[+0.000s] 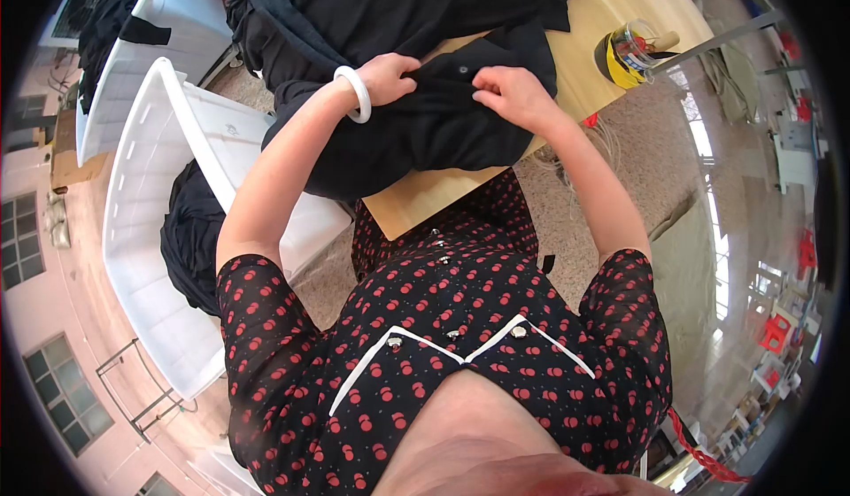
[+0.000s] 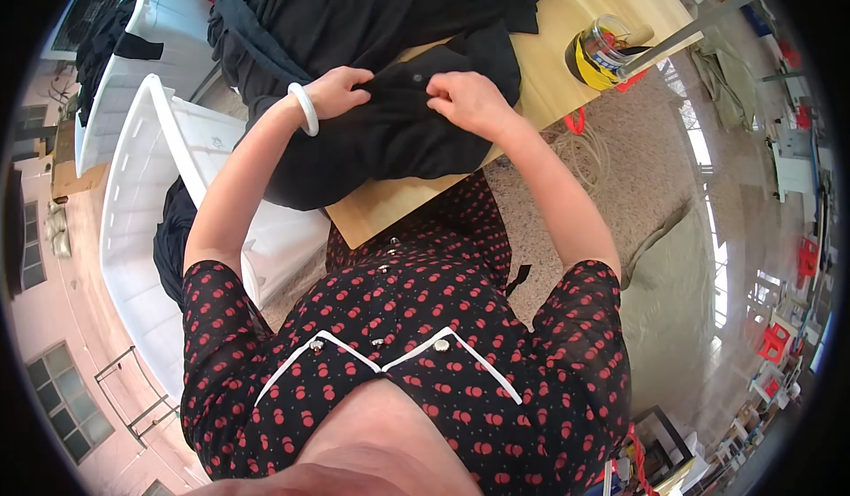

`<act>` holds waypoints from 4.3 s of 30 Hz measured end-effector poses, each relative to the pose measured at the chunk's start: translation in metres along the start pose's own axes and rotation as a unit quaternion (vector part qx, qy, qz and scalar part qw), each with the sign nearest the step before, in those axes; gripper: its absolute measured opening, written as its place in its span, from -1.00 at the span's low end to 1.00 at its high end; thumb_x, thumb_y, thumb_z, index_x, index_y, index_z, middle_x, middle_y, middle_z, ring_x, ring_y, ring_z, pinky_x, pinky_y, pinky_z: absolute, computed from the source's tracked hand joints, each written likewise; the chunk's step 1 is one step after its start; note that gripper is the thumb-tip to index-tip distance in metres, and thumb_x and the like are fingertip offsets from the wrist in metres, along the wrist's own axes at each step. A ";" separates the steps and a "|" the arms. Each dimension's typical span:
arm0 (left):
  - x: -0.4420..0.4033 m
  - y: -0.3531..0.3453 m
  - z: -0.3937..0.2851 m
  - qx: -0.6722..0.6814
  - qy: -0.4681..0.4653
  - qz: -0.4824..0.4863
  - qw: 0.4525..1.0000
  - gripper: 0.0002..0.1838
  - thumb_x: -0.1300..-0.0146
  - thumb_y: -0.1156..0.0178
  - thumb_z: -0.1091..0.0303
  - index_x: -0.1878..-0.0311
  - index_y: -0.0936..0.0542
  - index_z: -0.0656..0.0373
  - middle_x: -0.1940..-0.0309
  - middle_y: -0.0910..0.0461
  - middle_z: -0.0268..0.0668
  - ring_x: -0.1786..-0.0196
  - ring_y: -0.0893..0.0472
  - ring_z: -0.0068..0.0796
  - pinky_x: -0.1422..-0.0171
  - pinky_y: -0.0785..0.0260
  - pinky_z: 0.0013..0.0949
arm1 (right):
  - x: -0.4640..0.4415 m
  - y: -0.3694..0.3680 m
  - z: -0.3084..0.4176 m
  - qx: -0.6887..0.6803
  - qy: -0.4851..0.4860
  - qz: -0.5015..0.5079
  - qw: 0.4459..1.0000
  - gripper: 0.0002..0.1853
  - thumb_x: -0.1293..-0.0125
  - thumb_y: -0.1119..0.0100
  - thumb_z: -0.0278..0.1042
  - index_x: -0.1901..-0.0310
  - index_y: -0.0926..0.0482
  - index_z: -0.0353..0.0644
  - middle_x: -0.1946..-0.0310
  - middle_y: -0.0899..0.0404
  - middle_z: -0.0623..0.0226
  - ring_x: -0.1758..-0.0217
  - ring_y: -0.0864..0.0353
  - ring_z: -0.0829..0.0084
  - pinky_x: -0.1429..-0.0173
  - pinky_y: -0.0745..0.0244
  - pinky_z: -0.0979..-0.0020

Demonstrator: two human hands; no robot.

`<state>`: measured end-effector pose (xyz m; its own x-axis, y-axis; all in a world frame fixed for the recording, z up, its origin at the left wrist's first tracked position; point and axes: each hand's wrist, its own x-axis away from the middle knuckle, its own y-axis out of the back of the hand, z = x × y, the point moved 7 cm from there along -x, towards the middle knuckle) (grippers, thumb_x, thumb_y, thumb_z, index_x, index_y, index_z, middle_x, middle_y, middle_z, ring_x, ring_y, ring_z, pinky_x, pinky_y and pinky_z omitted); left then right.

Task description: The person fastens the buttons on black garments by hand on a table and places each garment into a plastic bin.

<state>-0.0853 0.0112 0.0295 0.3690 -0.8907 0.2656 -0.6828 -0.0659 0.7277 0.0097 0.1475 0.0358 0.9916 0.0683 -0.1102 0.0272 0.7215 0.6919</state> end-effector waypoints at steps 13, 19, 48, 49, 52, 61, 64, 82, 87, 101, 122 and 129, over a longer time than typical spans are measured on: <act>-0.060 -0.019 0.003 -0.011 0.034 -0.204 0.978 -0.40 0.16 -0.39 -0.10 0.29 -0.59 0.32 0.31 -0.61 -0.05 0.20 -0.59 -0.15 0.10 -0.41 -0.27 | 0.021 -0.009 -0.011 0.054 0.051 -0.070 0.995 -0.86 -0.04 -0.17 -0.35 0.36 -0.56 -0.20 0.44 -0.52 0.22 0.27 -0.50 0.17 0.14 -0.38 0.21; -0.043 -0.008 -0.004 0.075 0.042 -0.182 0.980 -0.70 0.03 -0.39 0.23 0.40 -0.57 0.28 0.55 -0.54 -0.19 0.46 -0.49 -0.51 0.35 -0.33 -0.37 | 0.010 0.011 -0.001 -0.123 -0.058 -0.143 0.980 -0.86 -0.09 -0.13 -0.37 0.35 -0.55 -0.24 0.47 -0.59 0.16 0.39 -0.62 0.28 0.28 -0.45 0.39; -0.029 0.016 -0.025 0.130 0.109 -0.153 0.973 -0.70 -0.07 -0.14 0.26 0.31 -0.61 0.35 0.36 -0.60 0.05 0.20 -0.60 -0.08 0.07 -0.38 -0.22 | -0.019 0.014 0.030 -0.007 -0.047 -0.155 0.987 -0.90 -0.01 -0.12 -0.42 0.39 -0.53 -0.18 0.41 -0.59 0.17 0.29 -0.58 0.15 0.20 -0.46 0.25; -0.029 0.015 -0.023 0.125 0.111 -0.152 0.974 -0.70 -0.06 -0.14 0.26 0.31 -0.61 0.36 0.36 -0.59 0.06 0.20 -0.59 -0.07 0.07 -0.38 -0.21 | -0.020 0.012 0.029 -0.001 -0.051 -0.150 0.987 -0.90 -0.01 -0.12 -0.42 0.40 -0.53 -0.18 0.41 -0.59 0.17 0.29 -0.58 0.15 0.20 -0.46 0.25; -0.026 0.017 -0.026 0.105 0.106 -0.161 0.976 -0.70 -0.06 -0.13 0.27 0.34 -0.60 0.37 0.36 -0.59 0.07 0.21 -0.59 -0.04 0.07 -0.38 -0.17 | -0.019 0.016 0.032 -0.013 -0.080 -0.166 0.983 -0.86 -0.01 -0.12 -0.45 0.35 -0.54 -0.25 0.43 -0.60 0.18 0.31 -0.61 0.23 0.21 -0.47 0.32; -0.027 0.007 -0.037 -0.060 0.034 -0.212 0.975 -0.78 -0.11 -0.06 0.34 0.41 -0.53 0.35 0.35 -0.56 0.04 0.20 -0.53 0.06 0.09 -0.36 -0.09 | -0.012 0.013 0.045 0.156 0.035 -0.182 0.970 -0.94 -0.05 -0.16 -0.43 0.43 -0.53 -0.19 0.47 -0.59 0.21 0.34 -0.57 0.19 0.23 -0.39 0.22; -0.023 0.000 -0.043 -0.103 0.031 -0.204 0.973 -0.79 -0.14 0.00 0.36 0.36 -0.51 0.34 0.33 -0.52 0.04 0.19 -0.53 0.05 0.05 -0.36 -0.08 | -0.011 0.010 0.041 0.177 0.048 -0.184 0.966 -0.94 -0.07 -0.13 -0.41 0.45 -0.54 -0.18 0.49 -0.58 0.24 0.35 -0.56 0.22 0.22 -0.36 0.23; -0.004 -0.017 -0.053 -0.131 -0.068 -0.282 0.948 -0.93 -0.07 -0.03 0.49 0.39 -0.41 0.29 0.40 -0.45 0.01 0.25 -0.49 0.03 0.16 -0.35 -0.08 | -0.006 0.002 0.044 0.176 0.082 -0.171 0.966 -0.91 -0.06 -0.11 -0.43 0.53 -0.46 -0.19 0.57 -0.50 0.18 0.39 -0.52 0.15 0.22 -0.37 0.18; -0.007 -0.007 -0.048 -0.088 -0.097 -0.329 0.935 -0.94 -0.02 -0.03 0.52 0.42 -0.43 0.30 0.44 -0.45 -0.02 0.29 -0.50 0.00 0.19 -0.36 -0.11 | -0.007 0.007 0.043 0.141 0.088 -0.187 0.968 -0.92 -0.08 -0.08 -0.44 0.44 -0.50 -0.26 0.51 -0.54 0.11 0.36 -0.55 0.12 0.20 -0.41 0.18; 0.035 0.018 -0.059 0.061 -0.125 -0.193 0.971 -0.64 -0.05 -0.25 0.22 0.19 -0.50 0.32 0.30 -0.52 -0.07 0.19 -0.54 -0.13 0.12 -0.37 -0.25 | -0.003 0.011 0.023 -0.288 -0.091 0.015 0.953 -0.79 -0.24 -0.12 -0.30 0.21 -0.52 -0.26 0.41 -0.49 0.48 0.32 -0.42 0.70 0.22 -0.34 0.59; 0.476 0.284 0.059 0.334 0.087 -0.752 0.561 -0.56 -0.31 0.24 0.32 -0.06 -0.43 0.46 0.00 -0.49 0.06 -0.04 -0.54 -0.13 -0.19 -0.41 -0.15 | 0.006 0.094 0.050 -0.216 -0.077 -0.019 0.973 -0.68 -0.29 -0.07 -0.39 -0.06 -0.39 -0.23 0.24 -0.56 0.29 0.17 -0.53 0.56 0.07 -0.42 0.53; 0.640 0.230 -0.009 -0.298 0.307 -0.862 0.271 -0.48 -0.12 -0.27 0.24 0.02 -0.46 0.53 0.01 -0.49 0.04 0.15 -0.61 -0.24 -0.05 -0.46 -0.36 | 0.008 0.154 0.097 -0.235 0.060 -0.232 0.942 -0.84 -0.28 -0.10 -0.46 0.13 -0.54 -0.27 0.35 -0.58 0.37 0.27 -0.55 0.61 0.15 -0.44 0.59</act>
<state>-0.0004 -0.5695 0.3729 -0.0235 0.4880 -0.8725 0.9944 0.1015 0.0301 0.0337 0.1924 0.2109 0.8647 -0.2724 -0.4221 0.3670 0.9163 0.1605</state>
